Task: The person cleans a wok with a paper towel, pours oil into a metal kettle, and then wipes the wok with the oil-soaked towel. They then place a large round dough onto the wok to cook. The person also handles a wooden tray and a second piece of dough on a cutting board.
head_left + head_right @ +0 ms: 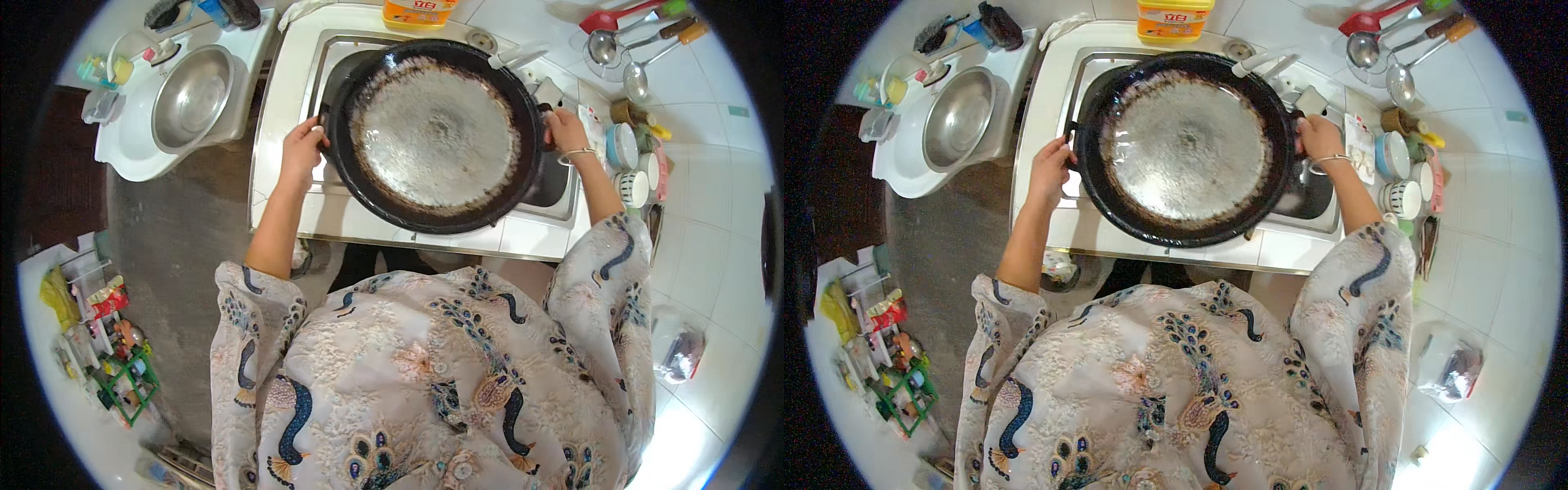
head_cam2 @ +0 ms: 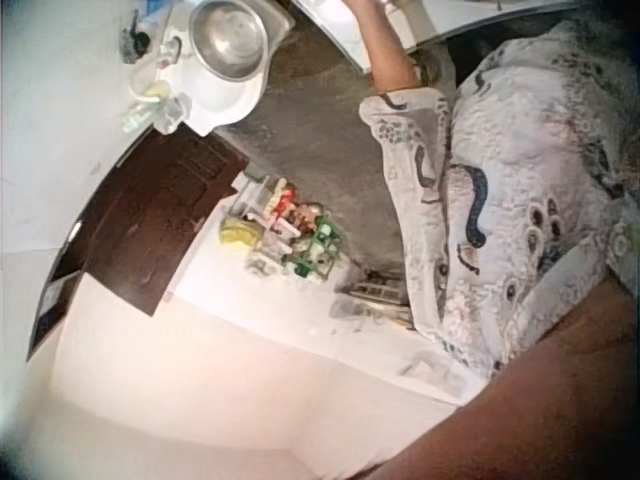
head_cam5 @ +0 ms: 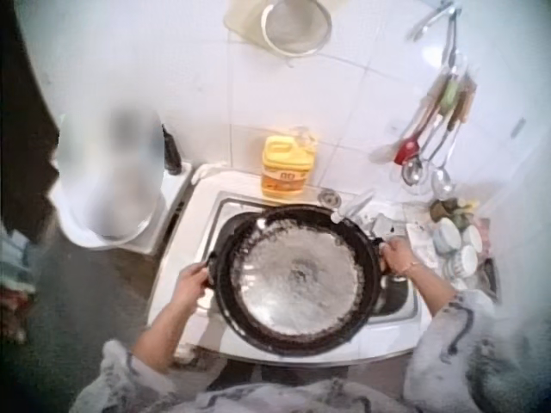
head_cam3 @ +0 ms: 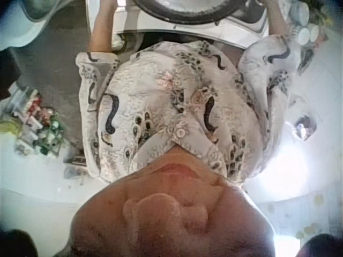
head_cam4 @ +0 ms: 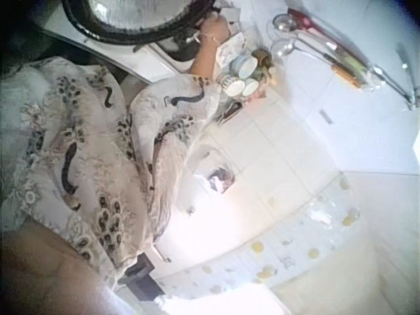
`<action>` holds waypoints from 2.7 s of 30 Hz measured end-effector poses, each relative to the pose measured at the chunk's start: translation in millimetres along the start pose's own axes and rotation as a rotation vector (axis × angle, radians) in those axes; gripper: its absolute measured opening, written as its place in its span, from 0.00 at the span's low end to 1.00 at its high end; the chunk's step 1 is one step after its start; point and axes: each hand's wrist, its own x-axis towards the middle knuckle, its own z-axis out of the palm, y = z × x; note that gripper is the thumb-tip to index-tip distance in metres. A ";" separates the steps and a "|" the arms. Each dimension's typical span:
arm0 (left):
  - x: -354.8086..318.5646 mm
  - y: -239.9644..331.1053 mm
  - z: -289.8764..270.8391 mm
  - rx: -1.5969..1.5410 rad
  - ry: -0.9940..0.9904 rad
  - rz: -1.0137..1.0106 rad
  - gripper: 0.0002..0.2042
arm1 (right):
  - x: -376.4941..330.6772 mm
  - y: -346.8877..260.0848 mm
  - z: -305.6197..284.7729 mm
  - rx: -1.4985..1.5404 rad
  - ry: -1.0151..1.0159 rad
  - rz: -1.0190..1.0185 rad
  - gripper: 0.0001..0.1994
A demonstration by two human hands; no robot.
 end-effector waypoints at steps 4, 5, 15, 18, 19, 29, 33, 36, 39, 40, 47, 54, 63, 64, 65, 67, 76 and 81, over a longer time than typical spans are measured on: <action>24.8 36.0 -8.8 0.407 0.015 0.156 0.11 | 21.3 0.7 43.2 0.275 0.086 -0.056 0.15; 32.8 42.4 -10.5 0.430 0.001 0.154 0.10 | 24.5 -3.1 46.1 0.328 0.110 -0.051 0.14; 67.9 70.2 -8.4 0.614 0.126 0.672 0.10 | 89.9 -18.0 90.3 0.959 0.320 0.207 0.14; 53.0 72.6 1.7 0.633 0.227 0.795 0.10 | 99.9 -23.3 104.3 1.267 0.407 0.262 0.15; 51.8 72.4 0.4 0.607 0.221 0.781 0.11 | 103.3 -27.5 100.7 1.450 0.369 0.294 0.16; 23.2 74.9 12.0 0.700 0.388 1.028 0.12 | 115.0 -41.9 112.4 1.334 0.669 0.323 0.18; 27.5 92.3 8.2 0.814 0.346 0.854 0.11 | 130.5 -32.9 103.6 1.229 0.405 0.427 0.15; 37.4 100.9 0.2 0.758 0.232 0.647 0.11 | 133.9 -6.5 103.5 0.942 0.160 0.299 0.12; 56.2 98.0 -29.1 0.896 0.228 0.570 0.12 | 94.1 -25.9 83.8 0.673 -0.024 0.213 0.13; 47.9 106.1 -25.1 0.905 0.260 0.519 0.12 | 89.8 -16.8 88.9 -0.087 -0.004 -0.243 0.15; 57.4 175.4 -23.7 0.567 0.073 0.068 0.10 | 47.2 -4.1 155.6 0.722 -0.509 0.395 0.17; 47.0 227.4 21.3 0.599 0.024 0.077 0.09 | -7.2 -45.2 163.6 0.813 -0.752 0.672 0.17; 55.0 252.5 52.7 0.771 -0.087 0.107 0.11 | -22.4 -45.3 203.0 0.929 -1.001 0.655 0.18; 50.5 255.5 56.5 0.786 -0.090 0.103 0.10 | -23.2 -43.9 209.7 0.943 -1.044 0.615 0.18; 43.5 258.9 61.7 0.796 -0.072 0.134 0.10 | -22.6 -43.5 214.9 0.926 -1.020 0.610 0.19; 23.3 264.8 64.2 0.806 -0.021 0.184 0.09 | -13.6 -52.7 204.7 0.946 -0.931 0.586 0.19; 13.6 289.9 35.7 0.719 0.000 0.233 0.09 | 22.9 -52.9 204.9 1.105 -1.150 0.497 0.14; -14.2 262.6 1.3 0.717 0.146 0.204 0.15 | -6.0 -83.3 209.8 0.887 -0.883 0.434 0.14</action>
